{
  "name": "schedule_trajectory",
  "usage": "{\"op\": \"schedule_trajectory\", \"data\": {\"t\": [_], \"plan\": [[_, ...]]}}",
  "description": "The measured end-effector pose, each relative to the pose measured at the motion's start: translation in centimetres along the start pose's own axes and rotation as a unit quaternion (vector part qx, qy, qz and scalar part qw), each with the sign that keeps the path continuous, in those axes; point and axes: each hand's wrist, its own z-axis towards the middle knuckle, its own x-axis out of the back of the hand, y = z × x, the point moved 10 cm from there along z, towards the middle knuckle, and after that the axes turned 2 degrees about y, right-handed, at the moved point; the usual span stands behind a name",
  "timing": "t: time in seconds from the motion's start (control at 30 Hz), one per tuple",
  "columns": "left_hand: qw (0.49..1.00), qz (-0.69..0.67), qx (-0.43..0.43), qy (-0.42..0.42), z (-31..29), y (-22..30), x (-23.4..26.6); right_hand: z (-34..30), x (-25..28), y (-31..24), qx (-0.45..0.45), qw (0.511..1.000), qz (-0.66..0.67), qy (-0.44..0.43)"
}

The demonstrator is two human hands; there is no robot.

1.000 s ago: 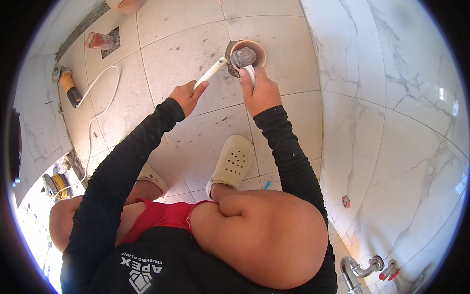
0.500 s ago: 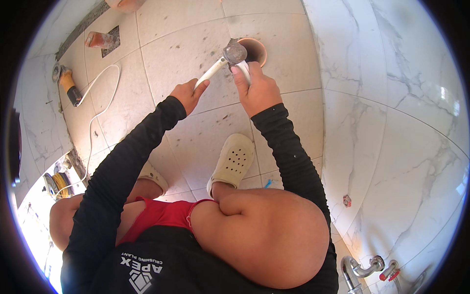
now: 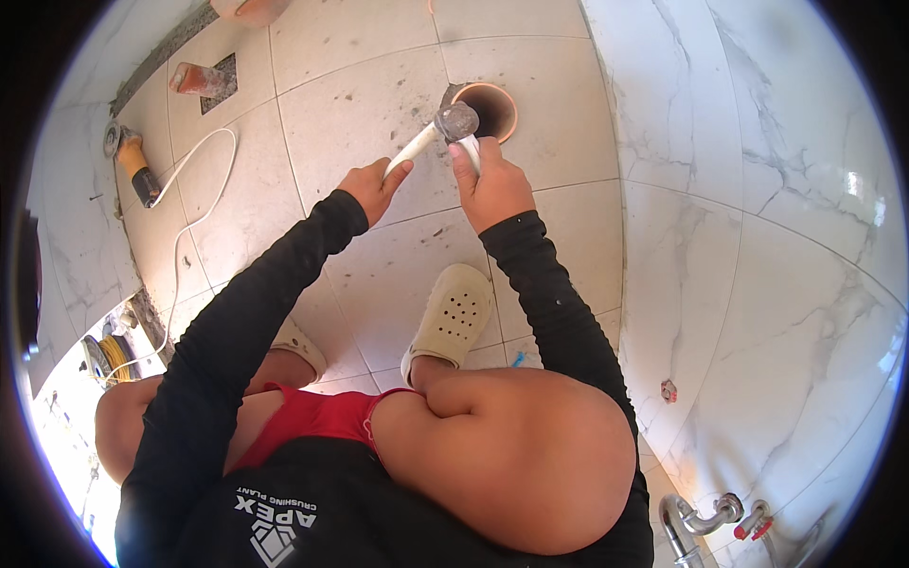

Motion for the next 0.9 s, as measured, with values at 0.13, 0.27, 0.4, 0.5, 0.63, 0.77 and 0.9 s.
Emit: {"op": "schedule_trajectory", "data": {"t": [0.13, 0.27, 0.4, 0.5, 0.63, 0.77, 0.9], "plan": [[1.000, -0.018, -0.016, 0.010, -0.3, 0.4, 0.3, -0.6, 1.6, 0.2, -0.018, 0.999, 0.037, 0.018], [1.000, 0.008, -0.009, -0.005, -0.8, 0.1, 0.2, -0.3, 2.5, -0.2, -0.009, 0.998, 0.050, 0.039], [1.000, 0.013, 0.000, -0.010, -0.8, -0.5, -0.3, -0.1, 2.5, -0.1, -0.002, 0.998, 0.043, 0.042], [1.000, 0.005, -0.005, -0.009, -0.7, -0.5, -0.4, -0.1, 2.5, 0.0, 0.003, 0.998, 0.039, 0.043], [1.000, 0.008, 0.003, -0.017, -0.9, -0.5, -0.5, -0.3, 2.3, 0.4, -0.004, 0.998, 0.052, 0.039], [1.000, 0.014, 0.003, -0.017, -0.9, -0.4, -0.4, -0.5, 2.2, 0.6, -0.019, 0.998, 0.051, 0.025], [0.999, 0.039, -0.002, -0.015, -0.9, 0.0, -0.3, -0.5, 2.1, 0.0, -0.007, 0.998, 0.052, 0.025]]}}
